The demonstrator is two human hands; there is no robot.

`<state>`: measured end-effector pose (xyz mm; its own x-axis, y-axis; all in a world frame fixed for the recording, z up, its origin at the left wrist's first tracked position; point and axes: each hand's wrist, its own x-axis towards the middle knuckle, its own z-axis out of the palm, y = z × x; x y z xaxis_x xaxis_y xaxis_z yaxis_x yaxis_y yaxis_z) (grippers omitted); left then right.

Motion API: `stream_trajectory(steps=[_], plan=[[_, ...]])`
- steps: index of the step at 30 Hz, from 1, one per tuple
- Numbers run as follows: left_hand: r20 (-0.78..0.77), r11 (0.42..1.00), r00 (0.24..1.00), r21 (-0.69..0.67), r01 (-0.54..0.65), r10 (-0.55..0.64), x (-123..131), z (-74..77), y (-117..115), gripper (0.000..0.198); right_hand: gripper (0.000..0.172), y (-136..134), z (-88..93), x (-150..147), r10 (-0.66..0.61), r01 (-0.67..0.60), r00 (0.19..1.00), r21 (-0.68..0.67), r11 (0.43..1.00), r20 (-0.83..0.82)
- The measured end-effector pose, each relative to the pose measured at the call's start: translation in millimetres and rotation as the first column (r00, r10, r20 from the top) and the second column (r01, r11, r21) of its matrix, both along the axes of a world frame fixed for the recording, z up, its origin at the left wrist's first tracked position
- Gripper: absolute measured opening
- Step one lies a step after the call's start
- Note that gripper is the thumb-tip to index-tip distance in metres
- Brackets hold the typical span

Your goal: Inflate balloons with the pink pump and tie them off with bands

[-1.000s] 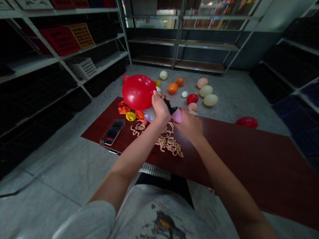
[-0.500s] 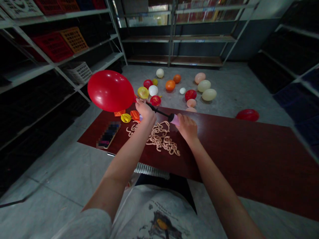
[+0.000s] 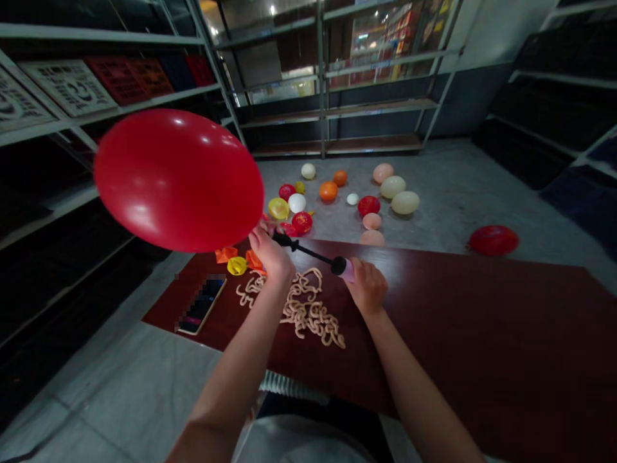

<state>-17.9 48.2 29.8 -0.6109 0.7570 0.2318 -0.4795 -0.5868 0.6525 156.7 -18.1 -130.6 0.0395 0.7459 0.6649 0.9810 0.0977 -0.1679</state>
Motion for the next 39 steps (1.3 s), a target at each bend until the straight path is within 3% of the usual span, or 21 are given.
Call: stream_trajectory(steps=[8, 13, 18, 25, 30, 35, 39], plan=[[-0.04, 0.996, 0.996, -0.042, 0.082, -0.083, 55, -38.2, -7, 0.038, 0.028, -3, 4.2, -3, -0.019, 0.017, 1.0, 0.082, 0.996, 0.024], [-0.072, 0.979, 0.986, -0.151, 0.138, -0.151, 87, -58.1, -22, 0.046, 0.029, -9, 8.1, -3, -0.069, 0.068, 0.997, 0.033, 0.997, 0.028], [0.017, 0.966, 0.986, -0.198, 0.167, -0.167, 85, -66.1, -14, 0.04, 0.034, -8, 10.2, 5, -0.049, 0.052, 0.996, -0.041, 0.998, 0.07], [0.132, 0.955, 0.986, -0.265, 0.135, -0.102, 54, -72.9, 14, 0.035, 0.046, -6, 18.0, 6, 0.013, 0.019, 0.982, -0.166, 0.986, 0.188], [0.172, 0.964, 0.983, -0.242, 0.111, -0.07, 12, -62.1, 28, 0.033, 0.04, -8, 21.1, 7, 0.012, 0.022, 0.969, -0.136, 0.99, 0.246], [0.19, 0.97, 0.98, -0.219, 0.101, -0.059, -33, -31.5, 32, 0.034, 0.04, -9, 28.9, 3, 0.06, -0.033, 0.971, -0.12, 0.992, 0.232], [0.121, 0.991, 0.991, -0.112, 0.076, -0.062, -48, -8.6, 25, 0.036, 0.036, -6, 26.3, -11, 0.068, -0.048, 0.983, -0.119, 0.992, 0.173]])
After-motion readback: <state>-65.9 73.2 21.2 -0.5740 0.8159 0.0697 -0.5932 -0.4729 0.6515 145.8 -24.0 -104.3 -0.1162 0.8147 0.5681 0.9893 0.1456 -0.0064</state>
